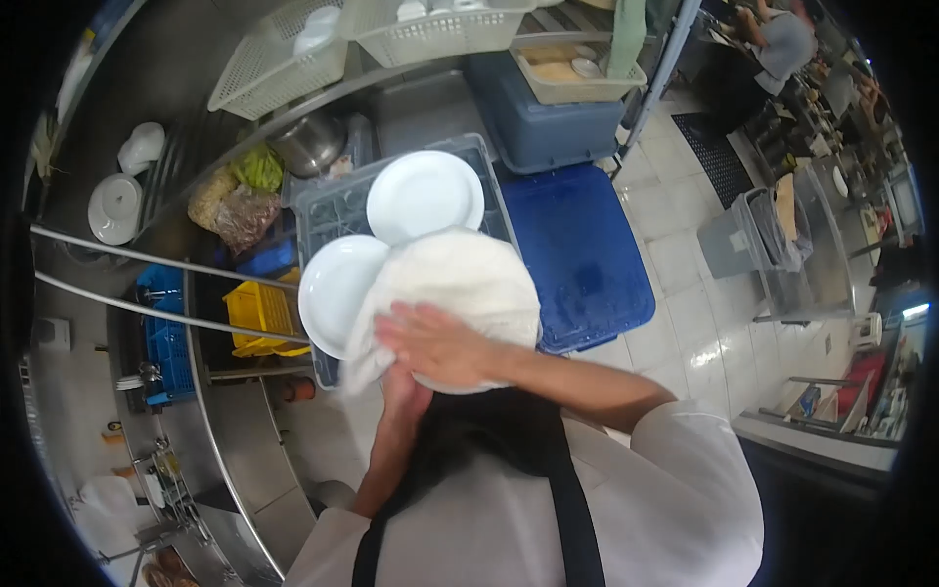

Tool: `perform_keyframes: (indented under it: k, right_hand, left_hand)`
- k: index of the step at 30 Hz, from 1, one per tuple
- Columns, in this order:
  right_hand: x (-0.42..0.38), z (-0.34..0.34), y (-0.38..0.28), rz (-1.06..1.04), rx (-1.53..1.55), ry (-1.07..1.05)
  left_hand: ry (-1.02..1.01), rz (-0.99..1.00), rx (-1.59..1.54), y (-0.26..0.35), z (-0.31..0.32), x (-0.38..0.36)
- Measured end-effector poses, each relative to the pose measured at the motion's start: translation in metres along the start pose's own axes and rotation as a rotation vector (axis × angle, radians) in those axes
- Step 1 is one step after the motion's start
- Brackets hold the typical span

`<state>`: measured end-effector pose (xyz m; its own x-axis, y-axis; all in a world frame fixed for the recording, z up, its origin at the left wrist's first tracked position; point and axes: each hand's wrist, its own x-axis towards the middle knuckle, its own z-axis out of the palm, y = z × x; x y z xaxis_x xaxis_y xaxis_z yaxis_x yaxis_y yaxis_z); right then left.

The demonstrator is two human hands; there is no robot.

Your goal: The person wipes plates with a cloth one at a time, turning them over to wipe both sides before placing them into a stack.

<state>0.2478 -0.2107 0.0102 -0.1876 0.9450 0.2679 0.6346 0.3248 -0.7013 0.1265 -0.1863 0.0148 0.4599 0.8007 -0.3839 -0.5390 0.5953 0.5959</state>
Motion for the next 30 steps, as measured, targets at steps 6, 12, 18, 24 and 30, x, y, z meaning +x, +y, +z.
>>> perform_keyframes:
  k: [6,12,18,24,30]
  right_hand:
    - [0.007,0.006,0.033,0.296,-0.347,0.182]
    - [-0.063,-0.024,0.034,0.367,-0.053,-0.126]
    - [-0.008,0.003,0.075,0.409,-0.319,0.050]
    - [-0.049,-0.003,-0.010,0.414,0.137,0.013]
    - [-0.020,-0.109,0.023,0.708,1.441,0.572]
  left_hand:
    - [0.010,-0.201,0.151,0.006,-0.018,0.016]
    - [0.015,-0.174,0.106,0.006,-0.035,0.025]
    - [0.110,-0.104,0.241,0.005,-0.028,0.029]
    - [0.068,-0.032,0.159,0.027,-0.016,0.031]
    - [-0.021,-0.037,0.090,0.017,-0.054,0.028]
